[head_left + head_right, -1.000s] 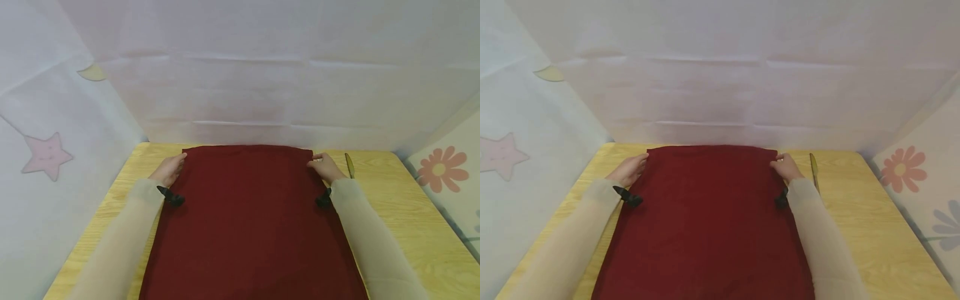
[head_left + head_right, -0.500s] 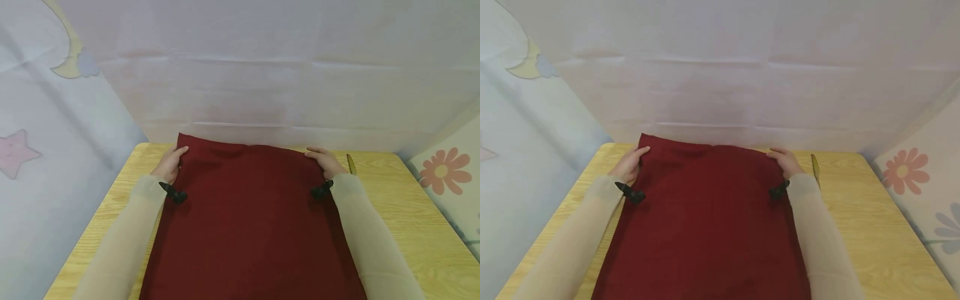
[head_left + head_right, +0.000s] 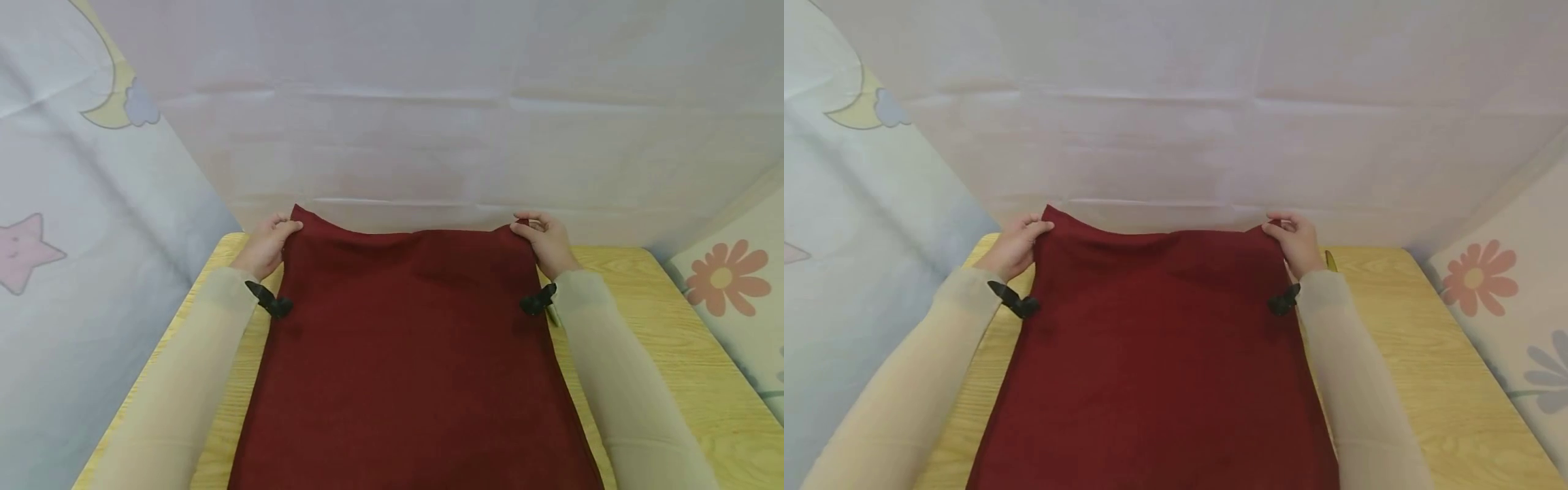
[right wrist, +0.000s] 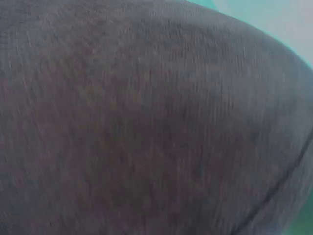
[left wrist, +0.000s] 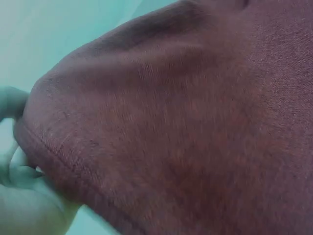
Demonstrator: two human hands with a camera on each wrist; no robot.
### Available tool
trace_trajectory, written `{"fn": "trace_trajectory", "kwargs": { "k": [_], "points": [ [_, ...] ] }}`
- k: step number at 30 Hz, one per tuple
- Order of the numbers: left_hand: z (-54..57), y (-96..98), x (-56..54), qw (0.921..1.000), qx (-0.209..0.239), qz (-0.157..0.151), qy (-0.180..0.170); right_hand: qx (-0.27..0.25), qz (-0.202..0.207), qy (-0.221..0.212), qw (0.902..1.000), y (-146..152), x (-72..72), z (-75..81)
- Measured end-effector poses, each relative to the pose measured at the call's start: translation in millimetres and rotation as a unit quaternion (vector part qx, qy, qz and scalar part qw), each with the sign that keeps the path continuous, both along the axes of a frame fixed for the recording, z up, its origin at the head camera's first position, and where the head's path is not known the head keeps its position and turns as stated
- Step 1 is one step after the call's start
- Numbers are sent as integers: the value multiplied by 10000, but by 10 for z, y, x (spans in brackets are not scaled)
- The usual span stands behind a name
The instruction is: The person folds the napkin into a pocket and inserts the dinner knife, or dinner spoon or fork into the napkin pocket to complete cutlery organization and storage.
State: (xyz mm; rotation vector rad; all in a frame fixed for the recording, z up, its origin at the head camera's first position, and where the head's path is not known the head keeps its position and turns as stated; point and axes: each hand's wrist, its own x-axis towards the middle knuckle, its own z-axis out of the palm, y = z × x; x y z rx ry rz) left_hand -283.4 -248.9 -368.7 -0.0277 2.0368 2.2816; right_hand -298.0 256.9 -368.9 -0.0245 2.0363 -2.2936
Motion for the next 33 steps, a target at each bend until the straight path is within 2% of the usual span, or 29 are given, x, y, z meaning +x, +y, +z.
{"fn": "trace_trajectory", "kwargs": {
  "k": [2, 5, 7, 9, 12, 14, 17, 21, 23, 26, 28, 31, 33],
  "points": [
    [39, -7, -7, 9999, -74, 107, 113, -4, 109, 20, 9999, -11, 23, 63],
    [114, -23, 20, 9988, -327, 257, 265, 541, 157, 182, 9982, -16, 60, 123],
    [144, -45, 34, 9975, -566, 254, 352, 940, 23, 333, 9950, -13, 84, 143],
    [145, -77, 30, 9949, -879, 151, 474, 1113, -199, 565, 9920, -5, 99, 146],
    [121, -129, 7, 9874, -1447, 10, 646, 831, -353, 830, 9925, 25, 106, 142],
    [133, -131, 14, 9803, -1847, -59, 691, 788, -264, 788, 9934, 49, 100, 138],
    [104, -148, -11, 9709, -2256, -159, 781, 1253, 156, 446, 9910, 114, 14, 11],
    [53, -142, -42, 9608, -2575, -186, 1012, 2195, 536, 1, 9741, 79, -100, -221],
    [68, -115, -20, 9566, -2697, -168, 1095, 2452, 572, -133, 9677, 4, -116, -287],
    [118, -63, 47, 9493, -2899, -62, 1216, 2942, 547, -113, 9541, -92, -146, -366],
    [175, -22, 121, 9449, -2969, 15, 1380, 3373, 549, -27, 9398, -134, -174, -404],
    [270, 42, 248, 9347, -3067, 144, 1792, 4020, 668, 83, 9132, -177, -208, -444],
    [321, 76, 328, 9235, -3150, 197, 2178, 4337, 737, 141, 8979, -187, -232, -480]
  ]
}}
